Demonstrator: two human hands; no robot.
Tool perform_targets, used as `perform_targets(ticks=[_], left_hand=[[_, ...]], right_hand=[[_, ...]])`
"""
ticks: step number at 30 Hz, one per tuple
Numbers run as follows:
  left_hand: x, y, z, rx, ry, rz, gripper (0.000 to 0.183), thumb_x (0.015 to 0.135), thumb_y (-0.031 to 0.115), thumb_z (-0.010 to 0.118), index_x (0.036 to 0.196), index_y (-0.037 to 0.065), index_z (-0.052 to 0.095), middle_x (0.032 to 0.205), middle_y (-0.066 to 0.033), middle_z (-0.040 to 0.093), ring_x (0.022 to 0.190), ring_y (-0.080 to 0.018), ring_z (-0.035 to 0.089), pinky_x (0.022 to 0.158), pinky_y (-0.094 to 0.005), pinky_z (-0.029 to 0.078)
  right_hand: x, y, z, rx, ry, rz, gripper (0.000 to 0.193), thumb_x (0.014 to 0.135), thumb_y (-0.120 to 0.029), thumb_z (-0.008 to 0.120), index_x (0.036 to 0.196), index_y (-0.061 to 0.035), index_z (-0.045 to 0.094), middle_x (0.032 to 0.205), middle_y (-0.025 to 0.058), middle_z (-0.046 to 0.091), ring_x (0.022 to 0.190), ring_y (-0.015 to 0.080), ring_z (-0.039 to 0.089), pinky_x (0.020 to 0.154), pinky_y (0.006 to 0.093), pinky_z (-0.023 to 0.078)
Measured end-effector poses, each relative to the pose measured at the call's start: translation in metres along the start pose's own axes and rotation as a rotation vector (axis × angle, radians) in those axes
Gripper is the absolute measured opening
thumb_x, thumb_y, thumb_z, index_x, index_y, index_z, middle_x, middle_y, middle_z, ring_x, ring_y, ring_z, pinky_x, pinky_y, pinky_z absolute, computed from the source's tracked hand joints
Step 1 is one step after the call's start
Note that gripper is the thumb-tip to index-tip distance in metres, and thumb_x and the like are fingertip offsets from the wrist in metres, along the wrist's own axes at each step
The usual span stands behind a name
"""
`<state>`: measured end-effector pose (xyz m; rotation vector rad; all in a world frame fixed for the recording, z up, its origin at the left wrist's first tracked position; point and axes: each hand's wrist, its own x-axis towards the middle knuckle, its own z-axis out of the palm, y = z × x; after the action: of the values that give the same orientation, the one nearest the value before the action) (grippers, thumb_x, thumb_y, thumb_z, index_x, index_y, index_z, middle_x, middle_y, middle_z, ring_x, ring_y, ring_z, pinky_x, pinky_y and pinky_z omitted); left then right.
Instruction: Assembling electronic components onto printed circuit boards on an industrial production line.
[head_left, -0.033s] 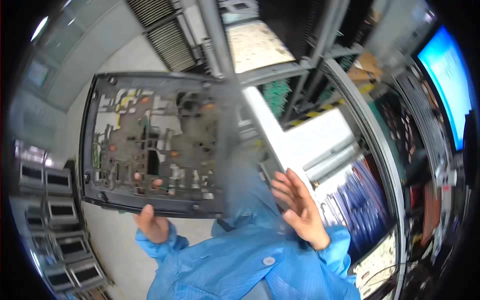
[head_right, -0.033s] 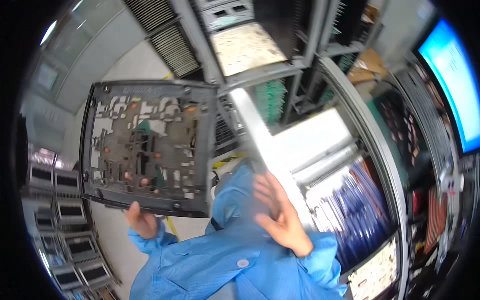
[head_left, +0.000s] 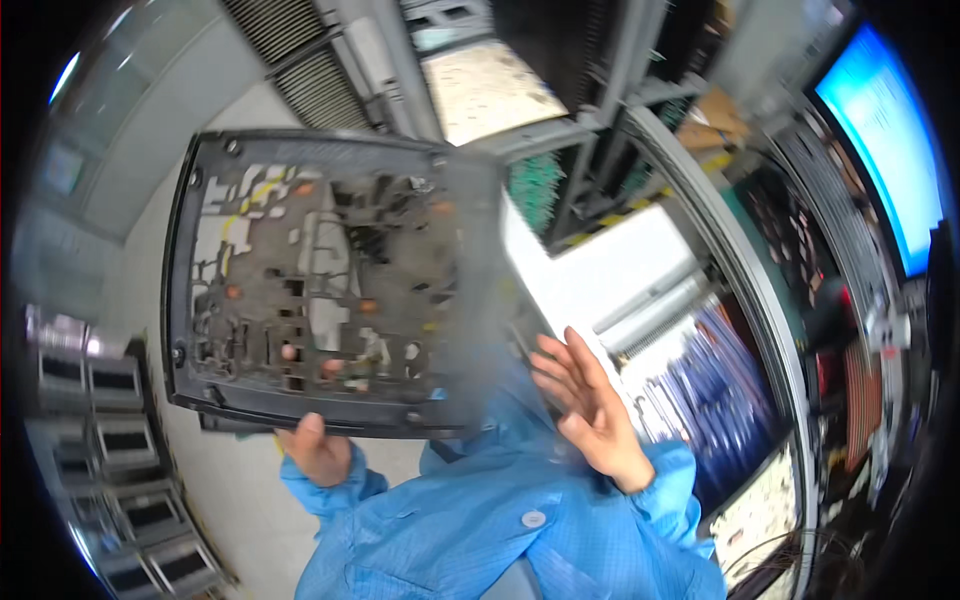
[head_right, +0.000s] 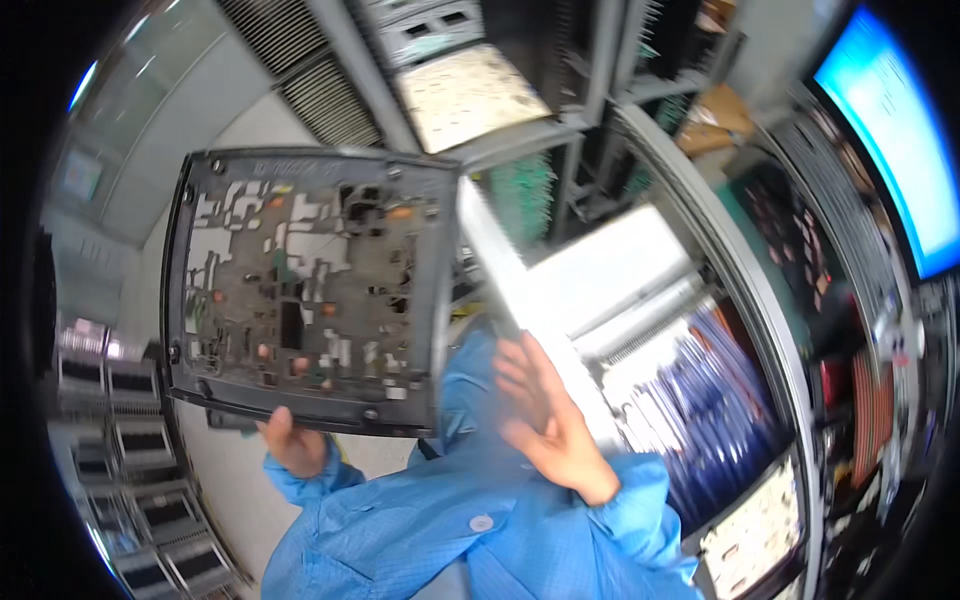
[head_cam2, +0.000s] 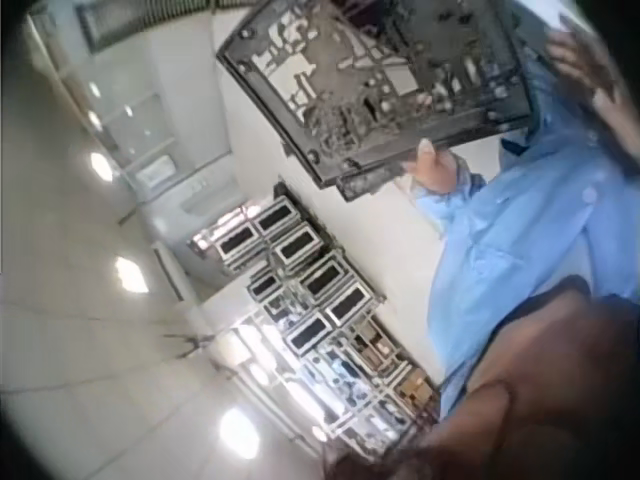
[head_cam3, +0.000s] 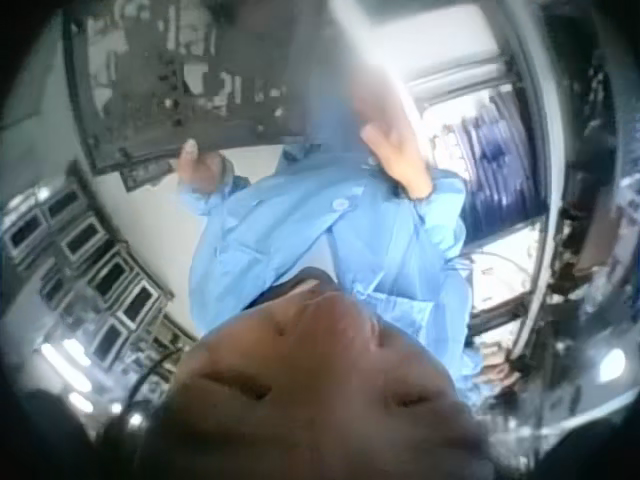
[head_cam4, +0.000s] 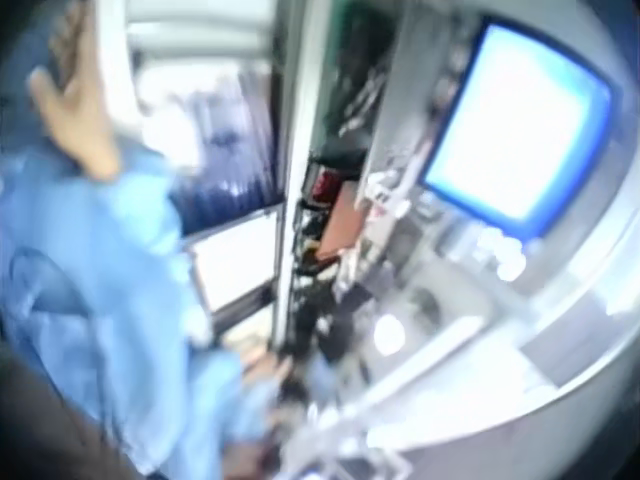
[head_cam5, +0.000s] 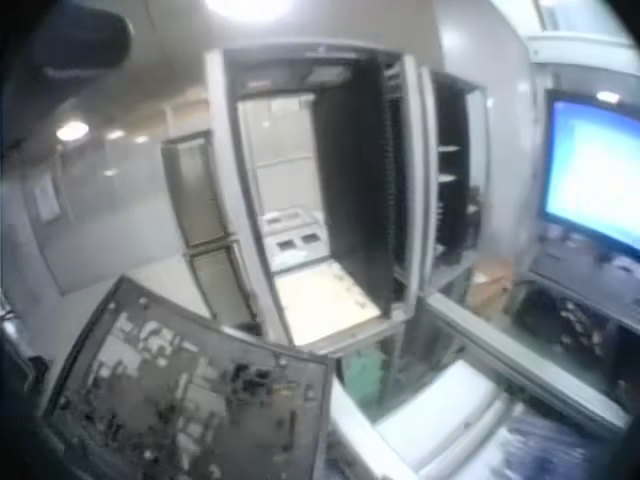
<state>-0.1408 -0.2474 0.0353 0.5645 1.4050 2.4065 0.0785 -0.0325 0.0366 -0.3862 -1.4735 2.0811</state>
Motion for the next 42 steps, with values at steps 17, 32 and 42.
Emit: perform_targets(ticks=[17, 32, 42], left_hand=[[0.086, -0.175, 0.222, 0.336, -1.108, -0.83, 0.062, 0.1, 0.044, 0.046, 0.137, -0.006, 0.044, 0.138, -0.0123, 0.047, 0.126, -0.0183, 0.043, 0.108, -0.0298, 0.031], [0.077, -0.172, 0.225, 0.416, -1.299, -0.638, 0.051, 0.102, 0.032, 0.047, 0.139, -0.001, 0.036, 0.132, -0.011, 0.046, 0.123, -0.0175, 0.042, 0.105, -0.0315, 0.031], [0.247, -0.11, 0.209, 1.125, 0.327, 0.844, 0.101, 0.084, 0.024, 0.07, 0.145, -0.012, -0.002, 0.152, -0.0338, 0.002, 0.142, -0.042, 0.011, 0.117, -0.0442, 0.011]], right_hand=[[-0.161, -0.018, -0.126, 0.124, 1.176, -0.143, 0.05, 0.088, 0.006, 0.053, 0.137, 0.0015, 0.043, 0.125, 0.014, 0.06, 0.109, 0.0214, 0.061, 0.094, 0.0335, 0.05], [-0.158, -0.007, -0.139, 0.048, 1.271, -0.01, 0.054, 0.092, 0.005, 0.049, 0.143, 0.0055, 0.034, 0.136, 0.0149, 0.052, 0.122, 0.0219, 0.052, 0.106, 0.032, 0.036], [0.011, -0.093, -0.113, -0.571, 0.528, 0.137, 0.035, 0.096, -0.006, 0.056, 0.13, 0.0007, 0.049, 0.119, 0.011, 0.06, 0.113, 0.0171, 0.056, 0.097, 0.0286, 0.043]])
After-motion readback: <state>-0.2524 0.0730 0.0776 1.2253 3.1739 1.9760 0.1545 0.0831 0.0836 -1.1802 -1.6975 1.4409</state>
